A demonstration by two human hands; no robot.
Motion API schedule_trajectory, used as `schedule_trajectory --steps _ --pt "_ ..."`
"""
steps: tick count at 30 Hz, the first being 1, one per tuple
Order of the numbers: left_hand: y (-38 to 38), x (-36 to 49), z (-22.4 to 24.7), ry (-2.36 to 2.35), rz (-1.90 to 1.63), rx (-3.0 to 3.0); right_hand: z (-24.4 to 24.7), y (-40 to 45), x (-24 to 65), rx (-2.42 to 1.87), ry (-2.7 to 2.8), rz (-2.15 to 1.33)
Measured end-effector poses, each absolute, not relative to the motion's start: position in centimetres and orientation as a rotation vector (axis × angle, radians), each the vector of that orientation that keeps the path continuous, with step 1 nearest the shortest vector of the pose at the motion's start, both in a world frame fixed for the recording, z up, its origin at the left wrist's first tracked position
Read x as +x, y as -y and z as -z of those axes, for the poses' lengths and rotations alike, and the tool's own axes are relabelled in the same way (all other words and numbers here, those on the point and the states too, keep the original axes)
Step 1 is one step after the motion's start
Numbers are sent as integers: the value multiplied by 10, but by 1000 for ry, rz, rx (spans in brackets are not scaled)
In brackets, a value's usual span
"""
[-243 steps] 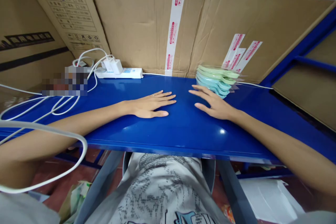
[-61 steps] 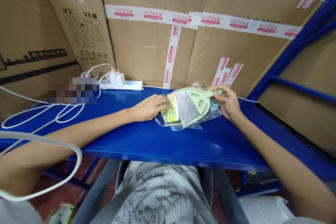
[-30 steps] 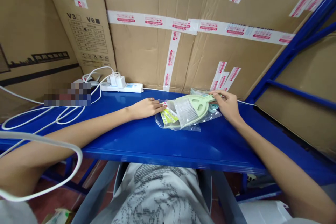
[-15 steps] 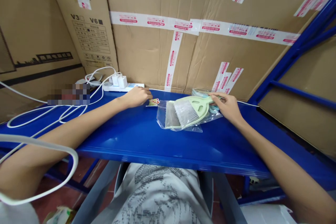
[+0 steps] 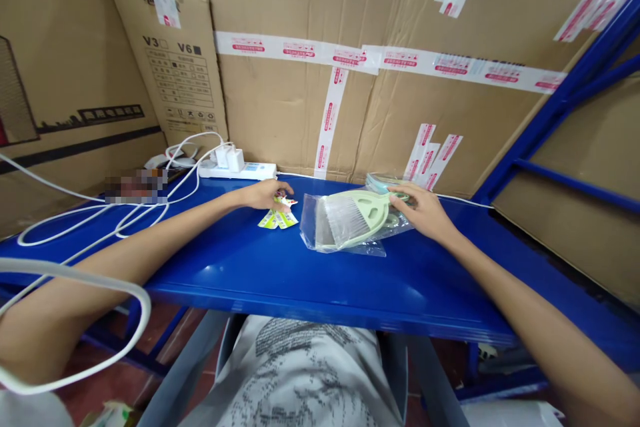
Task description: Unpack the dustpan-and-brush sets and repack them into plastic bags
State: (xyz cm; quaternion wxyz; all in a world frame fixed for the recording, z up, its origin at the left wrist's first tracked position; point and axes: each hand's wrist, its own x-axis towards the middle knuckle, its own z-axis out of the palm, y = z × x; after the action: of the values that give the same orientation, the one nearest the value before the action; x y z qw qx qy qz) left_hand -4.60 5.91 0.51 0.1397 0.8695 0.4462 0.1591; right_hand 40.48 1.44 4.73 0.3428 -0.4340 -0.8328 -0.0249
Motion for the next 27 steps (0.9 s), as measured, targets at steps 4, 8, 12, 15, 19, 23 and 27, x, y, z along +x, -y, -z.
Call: schedule_trajectory --steps 4,8,12,15,19,23,27 --pt "-55 -45 -11 -1336 -540 2359 -47 -13 404 -1099 2221 71" --pt "-49 -42 -18 -1298 -711 2129 -48 -11 405 -1079 2251 56" --pt "-41 -35 -28 -1349 -1078 1907 -51 -10 406 -1055 2339 41" --pt "-33 -26 -34 -1317 -1320 1730 -51 -9 406 -988 2431 79" --pt "-14 -4 -36 -1106 -1370 1485 -52 0 398 -808 2386 159" --pt "15 22 -37 -818 -1296 1381 -55 20 382 -686 2306 49" --pt "40 37 -40 -623 -1289 1326 -54 42 367 -650 2284 -318"
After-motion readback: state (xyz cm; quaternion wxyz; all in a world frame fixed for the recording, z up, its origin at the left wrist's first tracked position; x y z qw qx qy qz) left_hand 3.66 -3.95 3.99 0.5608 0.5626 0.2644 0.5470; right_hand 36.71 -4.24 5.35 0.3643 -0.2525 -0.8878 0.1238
